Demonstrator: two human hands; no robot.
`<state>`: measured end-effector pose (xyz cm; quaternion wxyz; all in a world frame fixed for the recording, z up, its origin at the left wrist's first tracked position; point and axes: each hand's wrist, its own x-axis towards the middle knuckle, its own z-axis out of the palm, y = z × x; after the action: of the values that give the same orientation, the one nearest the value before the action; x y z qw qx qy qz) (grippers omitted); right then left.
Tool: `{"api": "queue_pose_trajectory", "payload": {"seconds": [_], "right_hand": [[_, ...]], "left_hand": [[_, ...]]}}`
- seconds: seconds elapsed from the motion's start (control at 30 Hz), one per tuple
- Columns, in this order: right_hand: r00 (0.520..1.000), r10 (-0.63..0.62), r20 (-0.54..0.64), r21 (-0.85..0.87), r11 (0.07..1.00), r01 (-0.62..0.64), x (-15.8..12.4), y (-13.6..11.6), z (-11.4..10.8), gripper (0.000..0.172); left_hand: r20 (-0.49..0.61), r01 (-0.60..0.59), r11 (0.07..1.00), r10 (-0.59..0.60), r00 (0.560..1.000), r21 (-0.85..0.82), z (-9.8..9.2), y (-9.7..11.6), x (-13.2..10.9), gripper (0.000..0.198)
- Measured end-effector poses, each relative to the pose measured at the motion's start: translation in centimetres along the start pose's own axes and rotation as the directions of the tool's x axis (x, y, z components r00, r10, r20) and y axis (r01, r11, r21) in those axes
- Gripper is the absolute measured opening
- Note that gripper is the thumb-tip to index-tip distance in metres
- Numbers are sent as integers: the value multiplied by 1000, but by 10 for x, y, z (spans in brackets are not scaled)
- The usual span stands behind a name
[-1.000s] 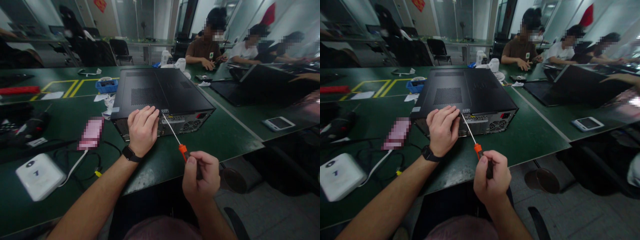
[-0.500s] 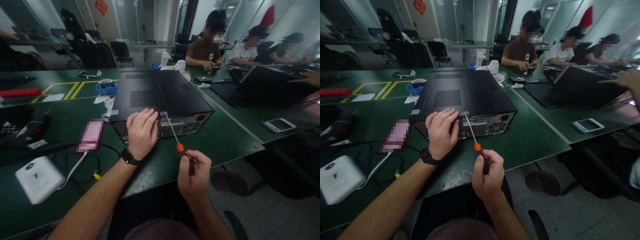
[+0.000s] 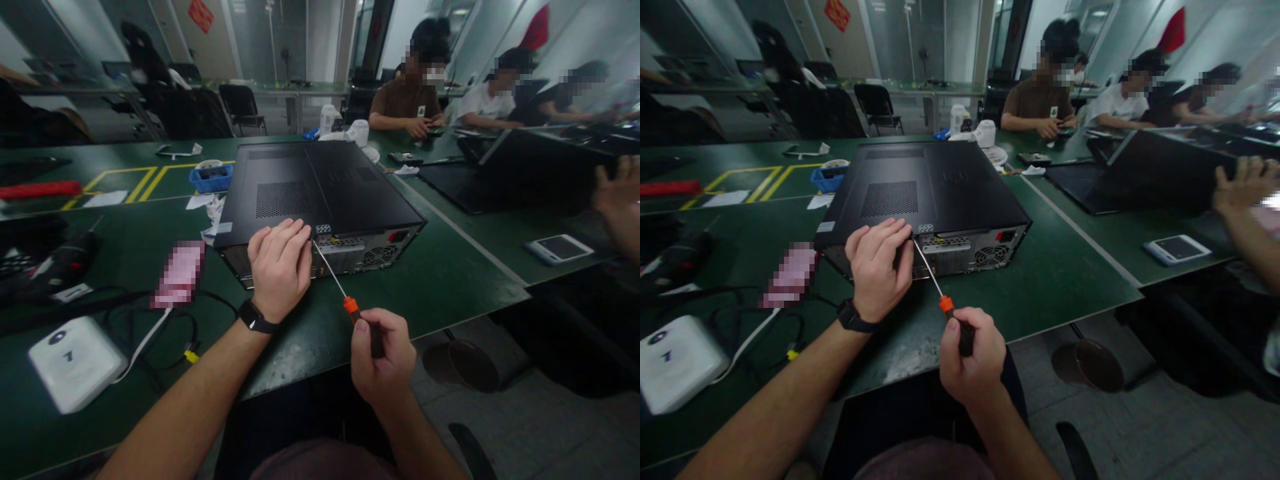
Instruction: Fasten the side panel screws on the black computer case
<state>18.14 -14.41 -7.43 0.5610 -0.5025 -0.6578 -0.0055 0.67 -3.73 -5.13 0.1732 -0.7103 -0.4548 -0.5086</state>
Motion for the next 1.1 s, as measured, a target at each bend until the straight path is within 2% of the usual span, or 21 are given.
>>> {"api": "queue_pose_trajectory", "payload": {"seconds": [0.37,0.7,0.9,1.0,1.1], "right_hand": [[1000,-2,8,-17,1000,3,2,-4,2,12],[997,74,-10,-52,996,-75,-4,-5,6,12],[997,78,-1,-28,997,-78,-3,-10,6,11],[980,185,74,66,980,-190,-5,-12,6,12],[921,342,186,230,896,-380,-9,-17,7,12]], "left_hand": [[-17,-30,999,30,999,36,-1,1,1,30],[-15,-41,998,42,999,43,-1,1,2,30],[-1,-38,999,38,999,34,-2,1,1,31],[6,-26,999,26,1000,26,-2,1,1,32],[11,-13,1000,13,1000,17,-2,1,1,34]]}}
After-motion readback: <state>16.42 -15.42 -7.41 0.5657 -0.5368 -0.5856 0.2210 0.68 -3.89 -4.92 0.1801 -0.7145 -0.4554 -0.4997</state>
